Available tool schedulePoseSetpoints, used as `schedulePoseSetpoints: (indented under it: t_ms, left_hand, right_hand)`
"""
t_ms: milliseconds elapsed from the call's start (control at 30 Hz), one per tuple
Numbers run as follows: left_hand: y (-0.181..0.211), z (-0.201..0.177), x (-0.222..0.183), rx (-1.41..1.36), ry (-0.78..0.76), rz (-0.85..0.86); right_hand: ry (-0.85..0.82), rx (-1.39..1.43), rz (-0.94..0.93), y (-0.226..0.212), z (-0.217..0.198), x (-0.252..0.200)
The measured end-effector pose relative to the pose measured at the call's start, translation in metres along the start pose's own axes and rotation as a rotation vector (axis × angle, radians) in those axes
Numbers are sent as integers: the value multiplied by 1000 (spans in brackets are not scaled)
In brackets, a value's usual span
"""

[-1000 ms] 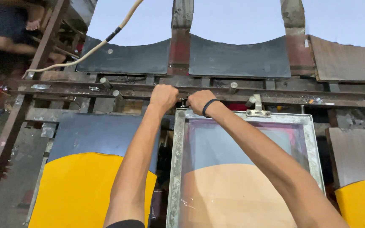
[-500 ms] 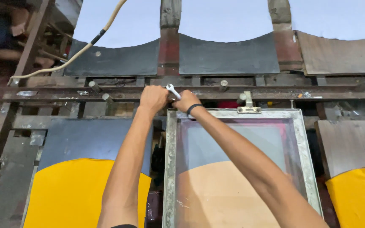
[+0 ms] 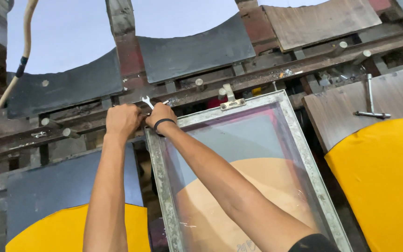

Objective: Adjusting and securing a screen printing frame onto a carousel printing machine using a wrench.

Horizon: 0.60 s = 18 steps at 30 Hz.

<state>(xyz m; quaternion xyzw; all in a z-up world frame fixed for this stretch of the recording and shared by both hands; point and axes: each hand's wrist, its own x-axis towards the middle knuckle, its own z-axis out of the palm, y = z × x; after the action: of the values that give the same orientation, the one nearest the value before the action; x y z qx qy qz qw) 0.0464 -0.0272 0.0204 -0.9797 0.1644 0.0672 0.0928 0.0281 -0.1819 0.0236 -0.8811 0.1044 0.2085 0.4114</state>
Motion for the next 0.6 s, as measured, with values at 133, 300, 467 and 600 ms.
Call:
schedulePoseSetpoints:
  t_ms: [133, 300, 467, 600]
  left_hand:
    - [0, 1, 0, 16, -5, -19]
    - [0, 5, -1, 16, -3, -15]
    - [-4, 9, 2, 31, 8, -23]
    - [-3, 16, 4, 52, 2, -40]
  right_hand:
    - [-45, 144, 17, -7, -14, -12]
    - [-34, 101, 7, -3, -4, -2]
    - [-37, 47, 14, -14, -11, -10]
    - [-15, 56, 20, -20, -6, -14]
